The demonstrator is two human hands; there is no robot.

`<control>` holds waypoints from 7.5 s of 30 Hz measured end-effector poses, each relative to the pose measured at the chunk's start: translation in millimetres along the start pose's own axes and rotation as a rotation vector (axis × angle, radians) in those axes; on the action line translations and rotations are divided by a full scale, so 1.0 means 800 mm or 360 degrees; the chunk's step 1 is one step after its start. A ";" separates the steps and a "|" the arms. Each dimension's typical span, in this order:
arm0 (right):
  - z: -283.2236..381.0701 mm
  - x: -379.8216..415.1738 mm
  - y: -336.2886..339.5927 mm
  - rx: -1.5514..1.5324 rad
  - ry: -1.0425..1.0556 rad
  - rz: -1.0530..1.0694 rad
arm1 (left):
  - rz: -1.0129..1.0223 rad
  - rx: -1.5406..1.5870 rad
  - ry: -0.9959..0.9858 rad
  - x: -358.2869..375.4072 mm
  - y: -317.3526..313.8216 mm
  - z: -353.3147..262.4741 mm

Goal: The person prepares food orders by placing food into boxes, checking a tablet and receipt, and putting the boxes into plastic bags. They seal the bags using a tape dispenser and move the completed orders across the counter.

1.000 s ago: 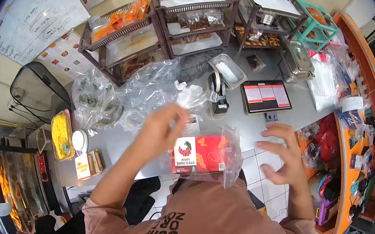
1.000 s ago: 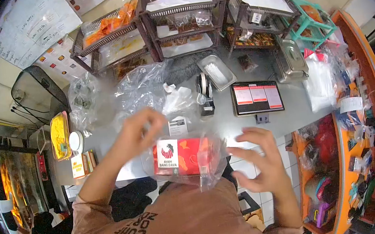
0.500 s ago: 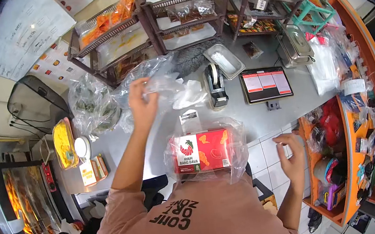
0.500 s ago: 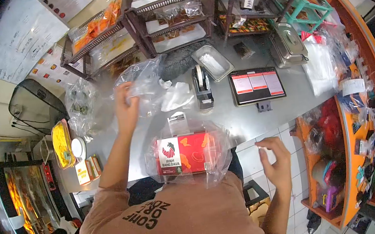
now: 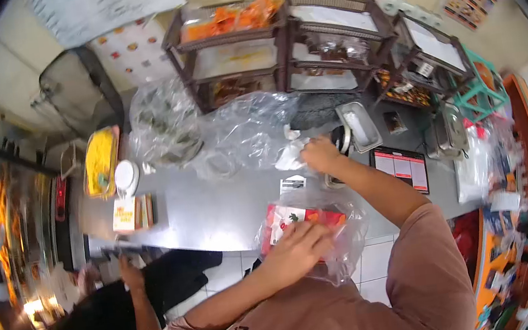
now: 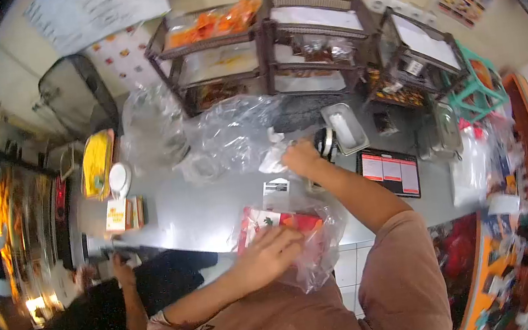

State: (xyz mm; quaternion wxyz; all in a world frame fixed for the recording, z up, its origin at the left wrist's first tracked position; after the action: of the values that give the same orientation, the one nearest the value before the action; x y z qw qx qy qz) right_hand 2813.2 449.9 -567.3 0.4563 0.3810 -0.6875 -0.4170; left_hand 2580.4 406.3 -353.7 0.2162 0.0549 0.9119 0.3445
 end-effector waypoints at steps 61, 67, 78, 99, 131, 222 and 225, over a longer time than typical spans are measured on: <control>0.081 0.149 0.046 -0.2101 -0.0395 0.0042 | -0.0424 0.2270 0.0858 0.054 0.055 0.184; 0.046 0.129 0.037 -0.0943 -0.0137 0.0537 | -0.0285 0.2311 0.0738 0.031 0.017 0.161; 0.027 0.174 0.223 -0.1330 -0.0217 -0.0019 | -0.0480 0.2021 0.0578 0.045 0.074 0.142; 0.057 0.173 0.068 -0.0742 -0.0023 0.0442 | -0.0148 0.1868 0.0333 0.044 0.083 0.125; 0.081 0.192 0.261 -0.0888 -0.0216 -0.1045 | -0.0522 0.0489 0.0757 -0.011 0.098 0.062; 0.037 0.179 0.214 -0.1662 0.0589 -0.0643 | -0.0584 -0.0224 0.1017 -0.036 0.042 0.020; 0.047 0.151 0.196 -0.1656 0.0598 -0.0865 | -0.0576 -0.0289 0.0775 -0.029 0.066 0.008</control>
State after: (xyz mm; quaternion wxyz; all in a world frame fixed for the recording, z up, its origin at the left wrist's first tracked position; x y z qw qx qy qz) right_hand 2720.1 406.0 -394.7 0.5732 0.3370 -0.1799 -0.7249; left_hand 2601.3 444.1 -315.6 0.0532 -0.2117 0.8974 0.3835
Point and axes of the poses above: each hand's wrist, its own x-axis away from the middle knuckle, its own y-axis out of the back of the hand, z = x × y, the point moved 9 cm from there along -x, towards the middle knuckle, and after that the axes turned 10 degrees about x, right-handed, at the moved point
